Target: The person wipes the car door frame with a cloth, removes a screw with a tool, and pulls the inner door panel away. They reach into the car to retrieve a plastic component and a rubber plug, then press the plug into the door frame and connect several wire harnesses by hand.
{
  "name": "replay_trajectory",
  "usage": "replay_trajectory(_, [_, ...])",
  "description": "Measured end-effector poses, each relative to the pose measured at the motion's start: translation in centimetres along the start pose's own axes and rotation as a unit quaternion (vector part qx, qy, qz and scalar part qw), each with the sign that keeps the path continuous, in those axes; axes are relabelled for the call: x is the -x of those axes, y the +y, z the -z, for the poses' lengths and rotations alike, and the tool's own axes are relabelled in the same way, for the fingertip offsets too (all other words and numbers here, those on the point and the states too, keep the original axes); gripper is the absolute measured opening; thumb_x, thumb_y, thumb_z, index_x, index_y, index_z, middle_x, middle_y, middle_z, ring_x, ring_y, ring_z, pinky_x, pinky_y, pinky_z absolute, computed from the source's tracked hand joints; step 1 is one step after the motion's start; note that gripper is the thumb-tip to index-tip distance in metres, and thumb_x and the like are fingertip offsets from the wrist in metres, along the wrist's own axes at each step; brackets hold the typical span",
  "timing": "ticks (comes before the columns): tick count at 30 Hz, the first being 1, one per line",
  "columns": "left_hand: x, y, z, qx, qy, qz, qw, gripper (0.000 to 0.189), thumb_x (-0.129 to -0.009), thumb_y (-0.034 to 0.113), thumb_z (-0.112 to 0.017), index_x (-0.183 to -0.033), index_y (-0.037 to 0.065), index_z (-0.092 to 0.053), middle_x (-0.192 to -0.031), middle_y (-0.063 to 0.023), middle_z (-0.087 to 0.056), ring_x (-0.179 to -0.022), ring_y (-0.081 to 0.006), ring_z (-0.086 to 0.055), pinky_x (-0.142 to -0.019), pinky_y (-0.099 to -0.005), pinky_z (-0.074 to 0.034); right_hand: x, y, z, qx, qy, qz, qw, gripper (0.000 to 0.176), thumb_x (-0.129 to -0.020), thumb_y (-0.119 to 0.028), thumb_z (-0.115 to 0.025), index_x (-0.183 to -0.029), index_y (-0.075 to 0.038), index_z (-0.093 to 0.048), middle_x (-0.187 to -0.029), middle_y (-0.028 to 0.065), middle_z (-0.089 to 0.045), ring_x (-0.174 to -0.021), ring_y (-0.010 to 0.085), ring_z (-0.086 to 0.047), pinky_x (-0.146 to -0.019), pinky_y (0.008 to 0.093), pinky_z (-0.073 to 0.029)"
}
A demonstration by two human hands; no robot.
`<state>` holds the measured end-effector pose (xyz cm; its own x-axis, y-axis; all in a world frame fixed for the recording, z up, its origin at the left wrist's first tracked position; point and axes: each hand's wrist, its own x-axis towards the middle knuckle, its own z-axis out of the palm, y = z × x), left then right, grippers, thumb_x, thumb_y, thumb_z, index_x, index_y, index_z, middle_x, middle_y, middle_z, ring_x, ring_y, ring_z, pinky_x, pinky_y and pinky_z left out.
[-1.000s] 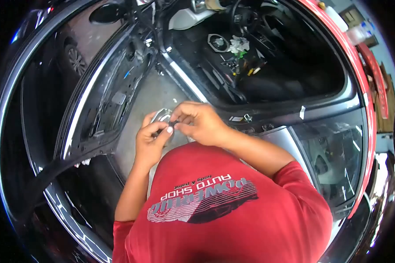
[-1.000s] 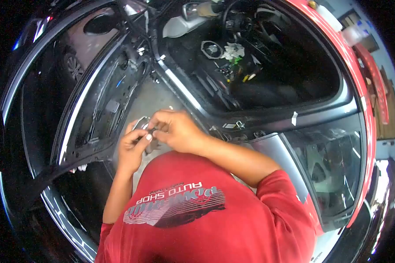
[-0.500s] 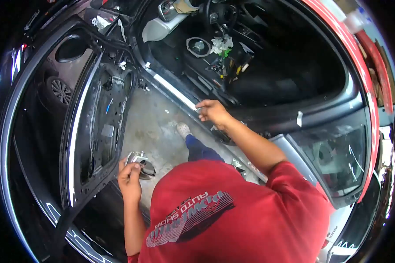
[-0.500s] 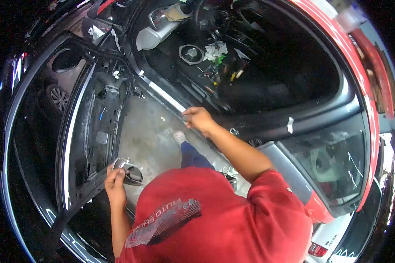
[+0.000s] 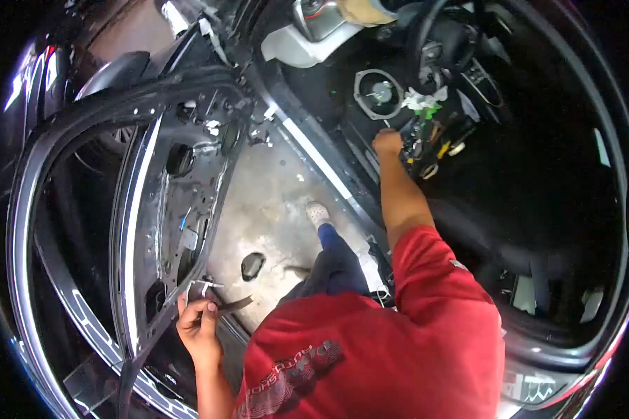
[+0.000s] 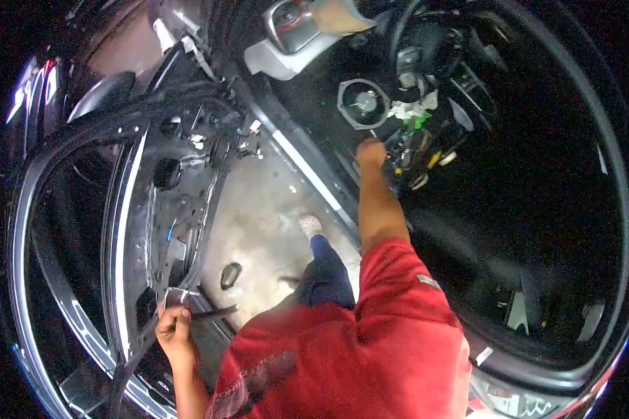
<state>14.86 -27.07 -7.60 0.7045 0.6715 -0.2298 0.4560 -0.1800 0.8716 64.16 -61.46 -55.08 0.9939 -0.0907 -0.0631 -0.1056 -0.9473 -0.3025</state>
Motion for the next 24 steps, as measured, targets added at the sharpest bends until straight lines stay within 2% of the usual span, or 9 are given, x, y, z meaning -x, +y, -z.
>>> replay_trajectory(5, [-3.1, 1.4, -1.4, -0.025, -0.020, 0.000, 0.999, 0.006, -0.092, 0.003, -0.079, -0.092, -0.001, -0.075, -0.121, -0.0108, -0.067, -0.112, -0.0200, -0.060, -0.105, -0.0341, -0.043, -2.8, -1.3, -1.8, 0.007, -0.089, -0.066, 0.994, 0.032, -0.084, -0.030, -0.076, -0.101, -0.002, -0.075, -0.105, 0.0186, -0.080, -0.094, 0.0369, -0.079, -0.085, 0.0481, -0.063])
replay_trajectory(9, [-4.4, 3.1, -2.8, 0.009, -0.011, 0.034, 0.999, 0.004, -0.090, 0.003, -0.082, -0.093, 0.002, -0.080, -0.105, -0.0078, -0.076, -0.120, -0.0229, -0.061, -0.114, -0.0397, -0.039, 2.6, -5.8, 4.4, -0.053, 0.089, -0.112, 0.988, 0.031, -0.091, -0.021, -0.071, -0.116, -0.001, -0.071, -0.107, 0.0194, -0.080, -0.086, 0.0367, -0.079, -0.079, 0.0461, -0.063])
replay_trajectory(10, [-4.7, 3.4, -3.0, 0.009, -0.010, 0.036, 0.999, 0.004, -0.090, 0.003, -0.082, -0.093, 0.002, -0.080, -0.105, -0.0078, -0.076, -0.120, -0.0229, -0.061, -0.114, -0.0397, -0.039, 4.2, -6.7, 5.8, -0.208, -0.065, -0.141, 0.966, 0.034, -0.093, -0.022, -0.072, -0.120, -0.002, -0.069, -0.109, 0.0167, -0.079, -0.089, 0.0327, -0.078, -0.079, 0.0444, -0.062])
replay_trajectory(12, [-5.0, 3.7, -3.0, -0.018, -0.026, -0.012, 0.999, 0.004, -0.091, 0.002, -0.083, -0.094, 0.003, -0.081, -0.099, -0.0065, -0.077, -0.122, -0.0223, -0.060, -0.115, -0.0402, -0.039, 10.9, -9.9, 8.8, -0.503, -0.311, -0.165, 0.789, 0.041, -0.099, -0.030, -0.074, -0.130, -0.004, -0.068, -0.117, 0.0095, -0.074, -0.104, 0.0216, -0.074, -0.086, 0.0408, -0.061])
replay_trajectory(15, [-5.2, 4.5, -3.3, -0.015, -0.045, -0.021, 0.999, 0.004, -0.091, 0.001, -0.082, -0.094, 0.003, -0.080, -0.099, -0.0065, -0.076, -0.122, -0.0213, -0.060, -0.114, -0.0396, -0.040, 21.5, -16.5, 12.7, -0.490, -0.639, -0.100, 0.585, 0.099, -0.101, -0.076, -0.057, -0.170, -0.012, -0.030, -0.165, 0.0244, -0.047, -0.143, 0.0400, -0.056, -0.112, 0.0612, -0.049])
replay_trajectory(16, [-5.3, 4.9, -3.4, -0.041, -0.041, -0.039, 0.998, 0.004, -0.092, -0.001, -0.081, -0.094, 0.002, -0.080, -0.099, -0.0068, -0.076, -0.122, -0.0210, -0.060, -0.110, -0.0382, -0.044, 24.0, -18.6, 14.0, -0.520, -0.699, -0.122, 0.476, 0.100, -0.098, -0.069, -0.068, -0.171, -0.012, -0.028, -0.152, 0.0259, -0.057, -0.137, 0.0434, -0.060, -0.099, 0.0601, -0.059])
replay_trajectory(18, [-5.2, 5.0, -3.4, -0.020, -0.032, -0.022, 0.999, 0.004, -0.091, -0.001, -0.082, -0.094, 0.002, -0.080, -0.100, -0.0066, -0.076, -0.121, -0.0209, -0.061, -0.108, -0.0372, -0.045, 28.0, -22.5, 16.1, -0.527, -0.728, -0.127, 0.419, 0.105, -0.097, -0.066, -0.072, -0.171, -0.009, -0.024, -0.159, 0.0266, -0.049, -0.137, 0.0434, -0.059, -0.105, 0.0611, -0.055])
replay_trajectory(23, [-5.1, 3.8, -2.3, -0.053, -0.023, -0.037, 0.998, 0.007, -0.091, -0.001, -0.082, -0.097, 0.001, -0.080, -0.110, -0.0079, -0.073, -0.114, -0.0193, -0.065, -0.098, -0.0331, -0.052, 31.9, -28.9, 11.4, -0.358, -0.657, -0.112, 0.654, 0.104, -0.091, -0.051, -0.083, -0.168, -0.008, -0.028, -0.149, 0.0242, -0.057, -0.116, 0.0423, -0.067, -0.096, 0.0553, -0.060])
replay_trajectory(24, [-4.9, 5.1, -2.6, 0.022, -0.012, 0.031, 0.999, 0.006, -0.092, -0.002, -0.082, -0.097, -0.001, -0.079, -0.119, -0.0081, -0.069, -0.113, -0.0167, -0.065, -0.096, -0.0308, -0.052, 31.9, -29.2, 9.2, -0.390, -0.700, -0.144, 0.581, 0.096, -0.086, -0.052, -0.088, -0.156, -0.004, -0.043, -0.145, 0.0216, -0.059, -0.113, 0.0427, -0.067, -0.096, 0.0543, -0.060])
